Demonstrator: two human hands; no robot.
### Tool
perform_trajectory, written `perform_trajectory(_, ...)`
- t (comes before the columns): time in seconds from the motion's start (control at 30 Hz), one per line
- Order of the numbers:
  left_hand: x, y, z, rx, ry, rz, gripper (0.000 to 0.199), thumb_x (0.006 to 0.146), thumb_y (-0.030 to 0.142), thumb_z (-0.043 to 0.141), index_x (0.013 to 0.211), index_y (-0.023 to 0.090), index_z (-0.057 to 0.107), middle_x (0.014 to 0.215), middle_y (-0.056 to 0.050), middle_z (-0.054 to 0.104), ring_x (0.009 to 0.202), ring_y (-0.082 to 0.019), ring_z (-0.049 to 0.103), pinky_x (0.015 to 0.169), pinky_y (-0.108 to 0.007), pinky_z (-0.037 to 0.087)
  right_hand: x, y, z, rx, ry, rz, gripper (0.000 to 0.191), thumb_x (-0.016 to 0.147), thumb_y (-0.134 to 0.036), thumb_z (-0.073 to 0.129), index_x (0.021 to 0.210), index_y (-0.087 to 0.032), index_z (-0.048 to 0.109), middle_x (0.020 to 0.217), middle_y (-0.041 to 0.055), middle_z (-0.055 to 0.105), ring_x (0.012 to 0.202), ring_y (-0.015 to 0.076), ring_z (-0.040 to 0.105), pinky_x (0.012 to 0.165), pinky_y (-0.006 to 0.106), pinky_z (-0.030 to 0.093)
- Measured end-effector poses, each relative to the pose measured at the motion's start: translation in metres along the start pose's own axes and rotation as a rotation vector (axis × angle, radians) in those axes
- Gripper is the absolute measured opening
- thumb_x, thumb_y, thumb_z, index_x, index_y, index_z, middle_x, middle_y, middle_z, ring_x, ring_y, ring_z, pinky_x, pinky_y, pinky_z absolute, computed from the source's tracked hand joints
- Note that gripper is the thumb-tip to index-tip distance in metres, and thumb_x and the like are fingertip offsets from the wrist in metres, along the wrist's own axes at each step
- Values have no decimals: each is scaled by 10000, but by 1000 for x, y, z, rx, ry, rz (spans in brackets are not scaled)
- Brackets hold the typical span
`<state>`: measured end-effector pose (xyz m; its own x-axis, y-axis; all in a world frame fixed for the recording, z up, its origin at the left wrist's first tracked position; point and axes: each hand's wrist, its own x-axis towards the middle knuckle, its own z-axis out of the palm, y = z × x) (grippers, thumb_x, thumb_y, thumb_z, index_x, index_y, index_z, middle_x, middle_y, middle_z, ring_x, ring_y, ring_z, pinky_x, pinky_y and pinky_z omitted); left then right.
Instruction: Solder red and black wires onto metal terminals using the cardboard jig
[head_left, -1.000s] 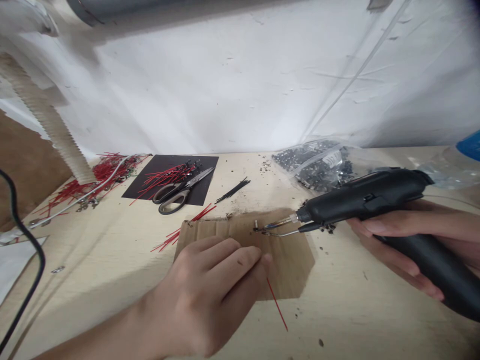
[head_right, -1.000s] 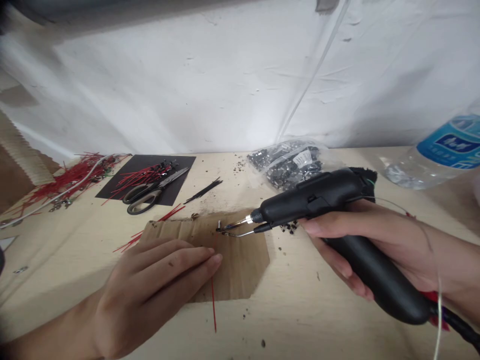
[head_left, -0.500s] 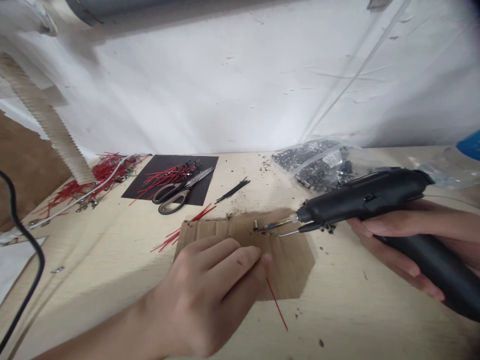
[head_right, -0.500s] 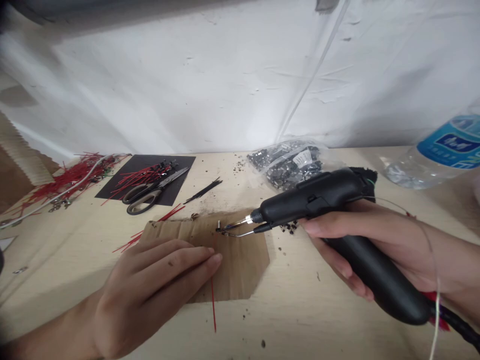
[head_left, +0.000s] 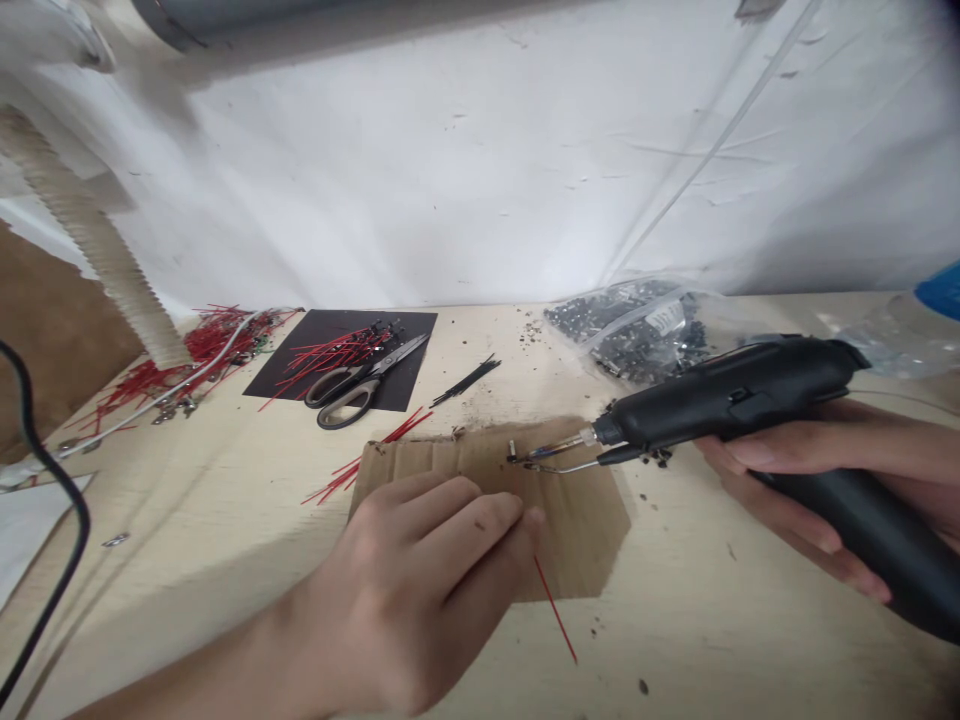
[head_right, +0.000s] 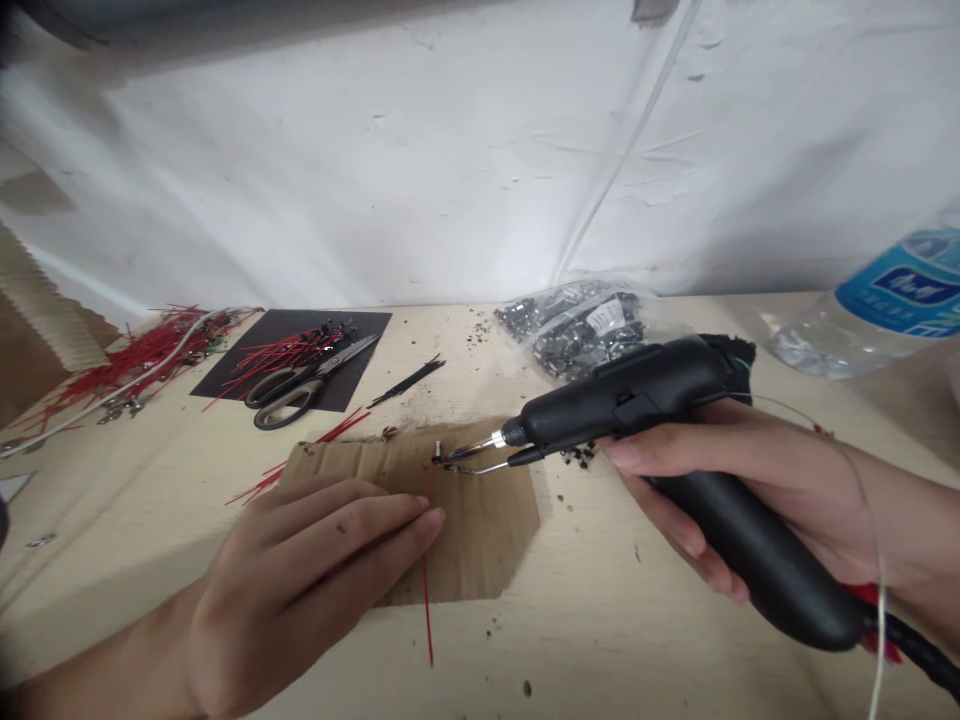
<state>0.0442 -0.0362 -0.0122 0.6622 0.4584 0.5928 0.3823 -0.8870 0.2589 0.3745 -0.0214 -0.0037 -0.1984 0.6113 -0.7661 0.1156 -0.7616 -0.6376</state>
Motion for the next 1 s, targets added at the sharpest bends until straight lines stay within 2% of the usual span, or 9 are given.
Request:
perform_trajectory(0.33, 3, 0, -1, 7, -11, 9, 171, 1035, 42, 575, 1074, 117, 724, 864, -63, 780, 740, -176, 749, 637, -278, 624, -4, 0, 3, 44, -19, -64, 454, 644, -586, 918, 552, -207, 685, 428, 2, 585, 294, 135, 539, 290, 200, 439)
perform_trajectory(1.0, 1, 0, 0, -20, -17, 4, 141, 1034, 39, 592, 1053, 100, 719, 867, -66, 775, 722, -169, 734, 614, -280, 596, -1, 1, 1, 46, -15, -27, 460, 605, -608, 929, 522, -221, 695, 420, 10, 577, 288, 132, 529, 276, 200, 426)
